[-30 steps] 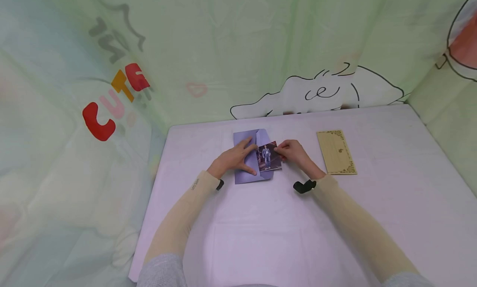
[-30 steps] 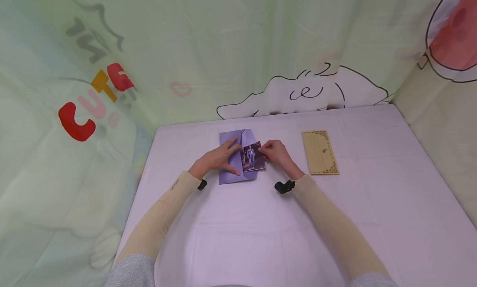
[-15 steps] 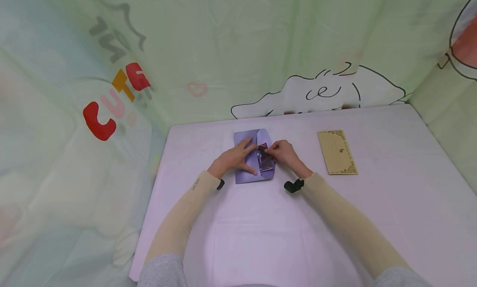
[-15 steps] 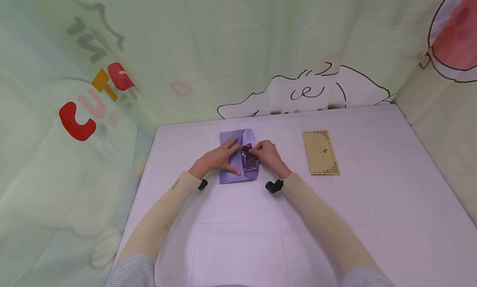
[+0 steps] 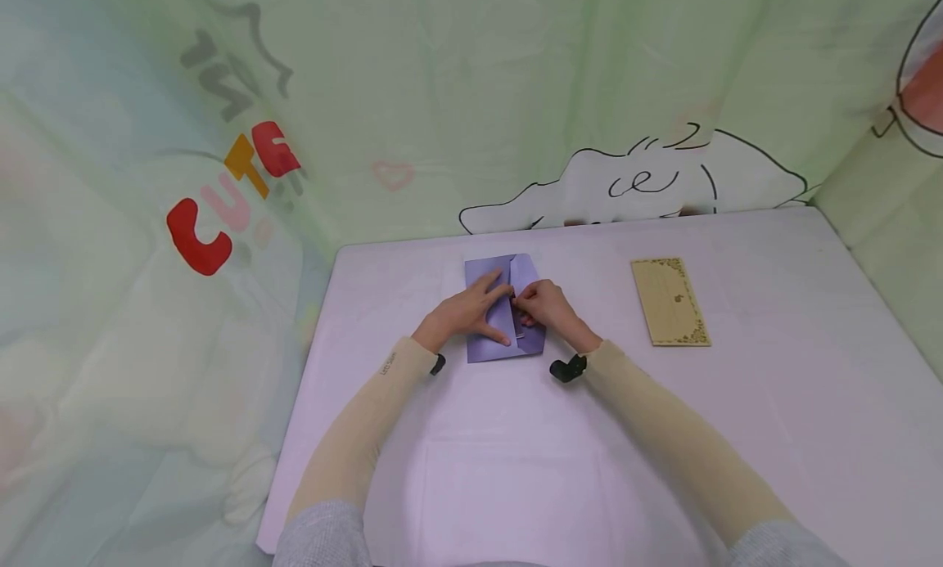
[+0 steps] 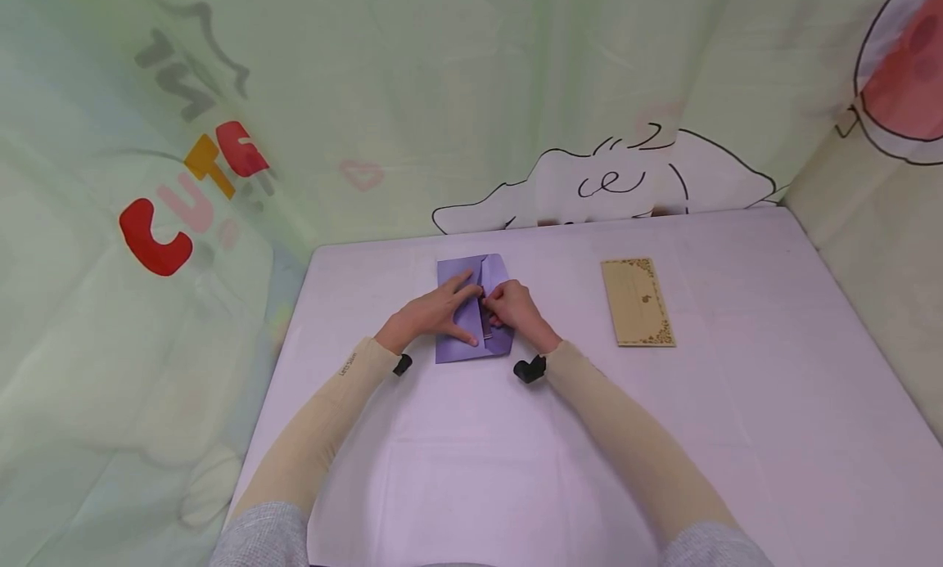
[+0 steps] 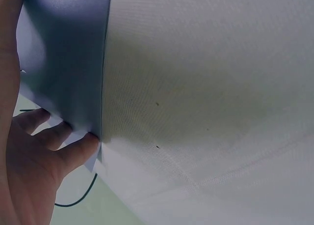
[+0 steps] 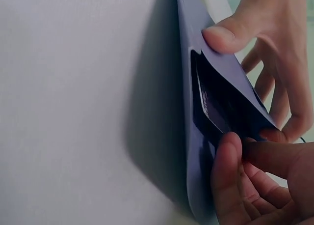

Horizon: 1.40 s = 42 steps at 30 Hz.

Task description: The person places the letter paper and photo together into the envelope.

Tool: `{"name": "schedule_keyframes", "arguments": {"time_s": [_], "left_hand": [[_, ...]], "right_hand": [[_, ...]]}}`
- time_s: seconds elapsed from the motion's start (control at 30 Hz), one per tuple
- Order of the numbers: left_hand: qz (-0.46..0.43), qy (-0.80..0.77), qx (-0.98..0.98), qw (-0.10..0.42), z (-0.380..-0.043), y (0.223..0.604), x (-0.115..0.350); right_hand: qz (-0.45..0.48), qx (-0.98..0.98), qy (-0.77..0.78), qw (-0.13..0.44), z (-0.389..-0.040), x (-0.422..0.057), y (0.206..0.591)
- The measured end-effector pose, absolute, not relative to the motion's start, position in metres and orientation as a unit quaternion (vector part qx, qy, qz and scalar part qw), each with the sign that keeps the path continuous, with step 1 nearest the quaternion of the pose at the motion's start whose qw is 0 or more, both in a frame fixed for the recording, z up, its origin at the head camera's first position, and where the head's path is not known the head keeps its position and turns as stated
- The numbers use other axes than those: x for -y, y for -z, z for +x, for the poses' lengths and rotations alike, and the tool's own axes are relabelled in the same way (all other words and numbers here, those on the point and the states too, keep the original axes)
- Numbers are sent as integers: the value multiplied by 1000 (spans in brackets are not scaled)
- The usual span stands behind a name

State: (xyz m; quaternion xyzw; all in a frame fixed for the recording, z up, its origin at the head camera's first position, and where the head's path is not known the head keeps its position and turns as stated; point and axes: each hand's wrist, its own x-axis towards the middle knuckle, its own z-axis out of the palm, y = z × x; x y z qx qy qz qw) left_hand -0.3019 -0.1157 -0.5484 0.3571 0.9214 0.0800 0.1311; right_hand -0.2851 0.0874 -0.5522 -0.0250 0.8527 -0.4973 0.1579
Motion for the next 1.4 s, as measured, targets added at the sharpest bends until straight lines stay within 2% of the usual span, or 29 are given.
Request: {"name": "schedule_keyframes", "arguments": {"time_s": [0.47,0.7,0.97,1.3,1.4], "left_hand": [[361,-75,-921,124,-301,549,109],[360,-75,-922,125,-300,548,108],[352,-79,-923,137,-300,543,110],[356,-83,-921,138,-300,546,112],[354,-79,-921,141,-300,546,112]], "right_hand": [[-36,-851,496,167,-282,-86,549],[-40,-862,480,161,-275,-104,543],[-10,-882,454,124,-261,-167,531],[57,-932,355,39,-236,-272,523],[71,-950,303,30,-229,-292,528]]}}
